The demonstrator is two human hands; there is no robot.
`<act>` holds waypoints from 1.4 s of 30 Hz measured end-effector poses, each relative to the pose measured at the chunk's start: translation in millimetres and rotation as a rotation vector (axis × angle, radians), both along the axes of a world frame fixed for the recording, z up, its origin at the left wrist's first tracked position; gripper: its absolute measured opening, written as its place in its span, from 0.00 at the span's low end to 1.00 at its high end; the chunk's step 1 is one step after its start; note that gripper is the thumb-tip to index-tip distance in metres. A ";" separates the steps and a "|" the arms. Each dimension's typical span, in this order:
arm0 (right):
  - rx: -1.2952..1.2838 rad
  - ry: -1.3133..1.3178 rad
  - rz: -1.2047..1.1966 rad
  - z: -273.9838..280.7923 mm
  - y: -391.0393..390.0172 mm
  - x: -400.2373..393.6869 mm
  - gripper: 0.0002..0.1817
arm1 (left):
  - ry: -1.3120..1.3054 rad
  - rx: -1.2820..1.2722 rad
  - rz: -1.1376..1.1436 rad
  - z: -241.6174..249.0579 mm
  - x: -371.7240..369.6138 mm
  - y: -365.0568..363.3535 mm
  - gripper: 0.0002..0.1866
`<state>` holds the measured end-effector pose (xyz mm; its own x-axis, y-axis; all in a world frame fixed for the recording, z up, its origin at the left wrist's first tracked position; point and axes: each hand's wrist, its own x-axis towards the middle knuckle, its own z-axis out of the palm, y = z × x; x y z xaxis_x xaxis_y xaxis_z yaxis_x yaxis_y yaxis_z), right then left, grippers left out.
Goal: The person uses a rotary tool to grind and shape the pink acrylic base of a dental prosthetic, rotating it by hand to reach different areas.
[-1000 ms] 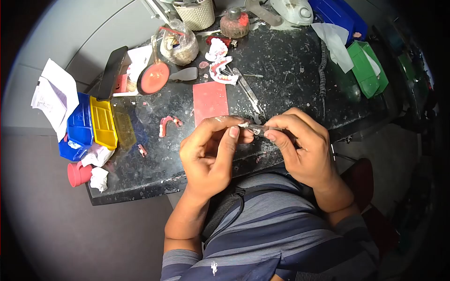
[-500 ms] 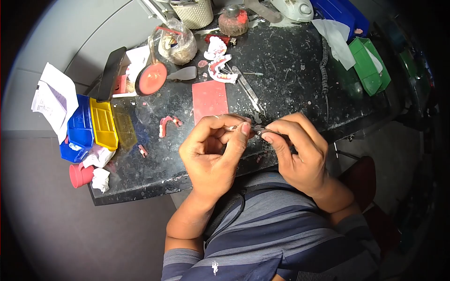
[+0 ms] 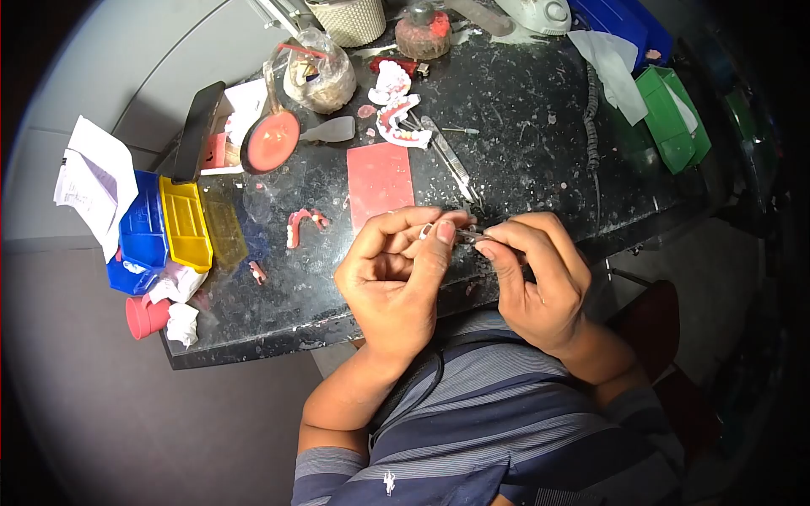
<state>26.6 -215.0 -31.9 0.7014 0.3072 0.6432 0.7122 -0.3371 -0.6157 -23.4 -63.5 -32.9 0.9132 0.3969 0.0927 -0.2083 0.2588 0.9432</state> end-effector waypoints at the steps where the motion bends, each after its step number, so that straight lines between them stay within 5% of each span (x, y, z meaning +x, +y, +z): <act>1: -0.002 -0.010 0.002 -0.4 0.0 0.7 0.04 | 0.002 0.000 -0.002 -0.6 0.9 -1.6 0.08; 14: -0.043 -0.096 -0.091 -1.3 2.0 -2.0 0.05 | -0.083 -0.170 0.029 -10.1 7.5 -18.5 0.13; 35: 0.123 0.233 0.008 5.4 -6.0 6.1 0.06 | -0.293 -0.207 -0.006 -27.8 15.6 -26.1 0.11; 42: -0.088 0.310 -0.156 1.3 -27.8 46.2 0.05 | -0.125 -0.221 0.015 -19.4 15.6 -22.1 0.10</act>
